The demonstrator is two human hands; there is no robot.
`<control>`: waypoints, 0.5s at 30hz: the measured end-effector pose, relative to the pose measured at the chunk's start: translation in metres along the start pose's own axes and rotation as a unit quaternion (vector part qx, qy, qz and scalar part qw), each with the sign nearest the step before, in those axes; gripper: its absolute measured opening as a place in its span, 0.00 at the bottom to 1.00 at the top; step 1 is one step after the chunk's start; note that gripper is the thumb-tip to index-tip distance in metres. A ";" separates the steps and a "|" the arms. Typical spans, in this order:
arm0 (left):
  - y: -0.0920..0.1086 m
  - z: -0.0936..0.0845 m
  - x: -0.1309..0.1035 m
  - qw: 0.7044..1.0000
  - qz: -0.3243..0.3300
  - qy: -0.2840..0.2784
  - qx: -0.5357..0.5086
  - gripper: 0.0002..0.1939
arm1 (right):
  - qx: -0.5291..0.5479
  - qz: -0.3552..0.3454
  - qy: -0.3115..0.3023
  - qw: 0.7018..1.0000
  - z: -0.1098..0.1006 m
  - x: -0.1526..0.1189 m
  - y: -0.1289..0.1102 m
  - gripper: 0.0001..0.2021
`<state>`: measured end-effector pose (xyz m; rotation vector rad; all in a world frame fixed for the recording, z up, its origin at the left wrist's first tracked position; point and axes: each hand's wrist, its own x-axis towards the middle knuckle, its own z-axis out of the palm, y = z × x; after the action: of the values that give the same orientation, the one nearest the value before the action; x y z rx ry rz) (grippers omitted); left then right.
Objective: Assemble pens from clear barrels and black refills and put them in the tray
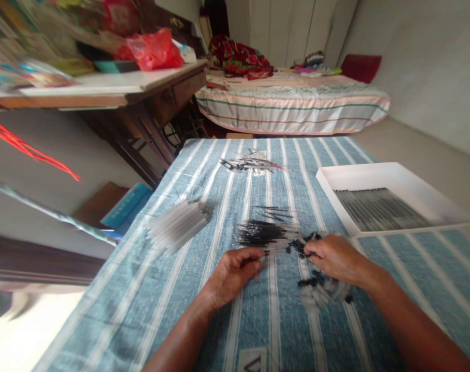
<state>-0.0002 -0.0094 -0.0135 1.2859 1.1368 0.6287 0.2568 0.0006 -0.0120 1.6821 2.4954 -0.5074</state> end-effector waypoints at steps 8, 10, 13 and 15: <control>-0.001 0.001 -0.001 0.999 0.004 -0.027 -0.021 0.10 | 0.261 -0.081 0.081 0.959 -0.002 -0.006 -0.012 0.09; -0.001 0.002 -0.002 0.999 0.003 -0.032 -0.028 0.10 | 0.330 -0.094 0.109 0.933 0.003 -0.005 -0.020 0.10; -0.001 0.005 -0.004 0.998 -0.001 -0.045 -0.042 0.10 | 0.405 -0.096 0.125 0.901 0.012 -0.003 -0.033 0.11; 0.001 0.007 -0.005 0.997 -0.003 -0.052 -0.055 0.11 | 0.436 -0.097 0.122 0.886 0.017 -0.002 -0.041 0.11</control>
<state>0.0043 -0.0166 -0.0118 1.2075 1.0068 0.6042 0.2186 -0.0203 -0.0184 1.7905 2.8346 -1.7579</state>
